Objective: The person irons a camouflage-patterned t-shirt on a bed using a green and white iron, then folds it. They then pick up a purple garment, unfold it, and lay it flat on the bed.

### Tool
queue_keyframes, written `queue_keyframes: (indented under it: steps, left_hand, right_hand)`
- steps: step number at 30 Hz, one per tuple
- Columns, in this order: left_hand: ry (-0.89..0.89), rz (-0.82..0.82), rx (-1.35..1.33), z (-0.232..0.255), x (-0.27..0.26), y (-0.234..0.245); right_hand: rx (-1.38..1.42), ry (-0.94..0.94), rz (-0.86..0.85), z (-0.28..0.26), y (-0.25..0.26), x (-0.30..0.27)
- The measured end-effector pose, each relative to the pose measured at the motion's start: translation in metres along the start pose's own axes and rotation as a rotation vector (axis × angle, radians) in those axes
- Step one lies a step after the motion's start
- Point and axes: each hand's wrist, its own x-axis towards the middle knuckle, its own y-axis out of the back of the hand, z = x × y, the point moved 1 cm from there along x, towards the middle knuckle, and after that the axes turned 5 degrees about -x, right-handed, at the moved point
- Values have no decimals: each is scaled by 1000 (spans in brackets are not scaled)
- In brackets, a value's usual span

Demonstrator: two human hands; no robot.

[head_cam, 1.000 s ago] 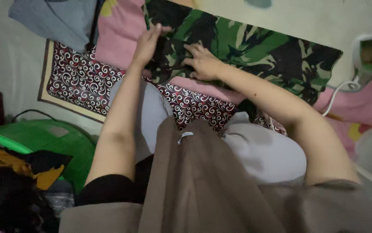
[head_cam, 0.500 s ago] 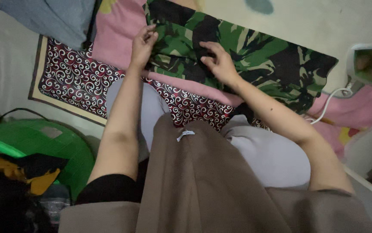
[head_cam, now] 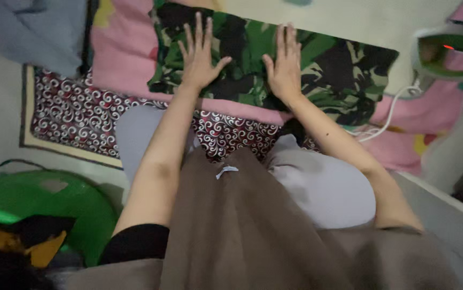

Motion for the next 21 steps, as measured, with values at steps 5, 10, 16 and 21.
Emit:
queue_keyframes:
  steps: [5, 10, 16, 21]
  left_hand:
    - [89, -142, 96, -2, 0, -1]
    - [37, -106, 120, -15, -17, 11]
    - [205, -48, 137, -17, -44, 2]
    - [459, 88, 164, -24, -64, -7]
  right_hand:
    - [-281, -404, 9, 99, 6, -36]
    - [-365, -732, 24, 170, 52, -69]
    - [-390, -664, 34, 145, 70, -50]
    - [-313, -232, -59, 49, 41, -18]
